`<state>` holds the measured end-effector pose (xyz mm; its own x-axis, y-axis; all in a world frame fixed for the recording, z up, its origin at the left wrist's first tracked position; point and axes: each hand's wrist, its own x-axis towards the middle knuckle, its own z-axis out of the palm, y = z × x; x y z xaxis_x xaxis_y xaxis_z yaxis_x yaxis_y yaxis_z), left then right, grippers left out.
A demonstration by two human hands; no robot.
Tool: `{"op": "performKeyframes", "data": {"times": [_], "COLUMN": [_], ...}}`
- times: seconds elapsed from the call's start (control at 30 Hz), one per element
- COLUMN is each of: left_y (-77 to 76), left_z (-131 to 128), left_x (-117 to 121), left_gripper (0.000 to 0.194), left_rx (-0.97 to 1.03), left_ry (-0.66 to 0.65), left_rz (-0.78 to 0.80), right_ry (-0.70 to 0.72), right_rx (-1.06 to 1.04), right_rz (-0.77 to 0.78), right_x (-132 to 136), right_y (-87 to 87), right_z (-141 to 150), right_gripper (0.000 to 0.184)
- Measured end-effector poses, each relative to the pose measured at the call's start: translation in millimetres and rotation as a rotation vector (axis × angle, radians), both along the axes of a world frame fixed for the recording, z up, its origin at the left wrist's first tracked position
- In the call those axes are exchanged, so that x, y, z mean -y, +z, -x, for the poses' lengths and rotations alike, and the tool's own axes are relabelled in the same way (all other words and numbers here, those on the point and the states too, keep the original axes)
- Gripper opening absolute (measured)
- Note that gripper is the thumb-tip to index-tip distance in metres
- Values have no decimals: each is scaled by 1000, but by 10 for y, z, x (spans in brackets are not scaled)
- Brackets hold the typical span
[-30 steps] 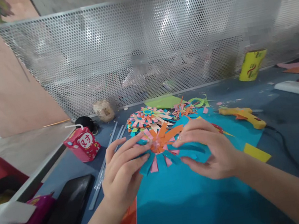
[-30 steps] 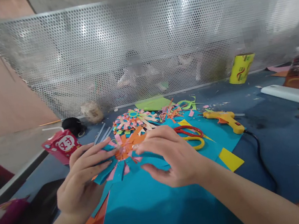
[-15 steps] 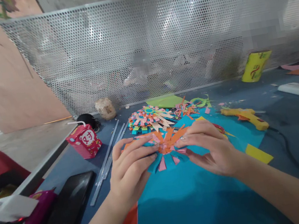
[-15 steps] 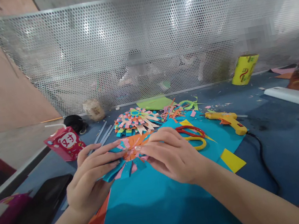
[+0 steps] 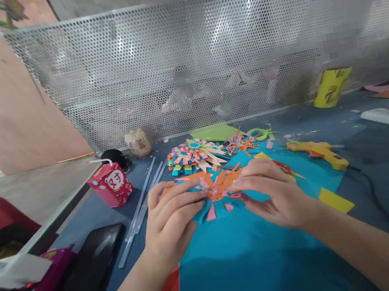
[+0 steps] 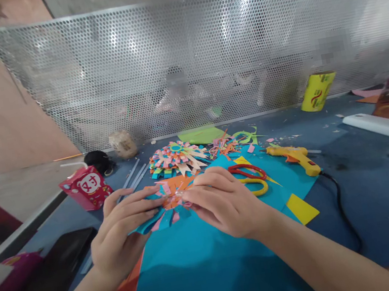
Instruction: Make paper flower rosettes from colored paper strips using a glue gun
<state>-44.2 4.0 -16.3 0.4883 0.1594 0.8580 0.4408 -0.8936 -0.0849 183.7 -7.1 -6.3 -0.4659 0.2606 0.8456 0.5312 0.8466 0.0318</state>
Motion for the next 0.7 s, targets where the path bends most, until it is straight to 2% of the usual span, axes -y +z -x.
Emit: {"op": "performKeyframes", "data": {"times": [0.17,0.27,0.37,0.43,0.47,0.53,0.57,0.6,0.63,0.67,0.7], "left_y": [-5,-9,-6,3,11,31,43,54,64,72,77], "left_z": [9,32,59,66,64,51,40,28,15,4,-6], "left_x": [-50,-121,-182,-190,-181,-147,-126,-106,-89,-77,-72], "left_gripper": [23,24,24,23,22,21,20,19,17,16,16], "left_rx": [0,13,24,13,0,-35,-56,-81,-105,-130,-152], "left_ry": [1,31,62,74,78,76,72,70,69,73,79], "left_rz": [-5,-38,-92,-131,-146,-167,-175,-181,-191,-201,-209], "right_ry": [-35,-171,-398,-694,-875,-1249,-1391,-1469,-1509,-1522,-1471], "right_rx": [14,-6,-146,-270,-306,-348,-380,-420,-474,-537,-574], "right_rz": [-28,-62,-125,-13,100,415,599,776,866,801,724], "right_x": [-3,-53,-176,-295,-362,-498,-560,-615,-660,-693,-715], "right_y": [9,87,208,248,239,147,67,-29,-133,-238,-334], "right_z": [5,-96,-364,-627,-774,-1069,-1208,-1337,-1452,-1554,-1642], "right_gripper": [31,39,35,26,27,44,56,64,66,63,58]}}
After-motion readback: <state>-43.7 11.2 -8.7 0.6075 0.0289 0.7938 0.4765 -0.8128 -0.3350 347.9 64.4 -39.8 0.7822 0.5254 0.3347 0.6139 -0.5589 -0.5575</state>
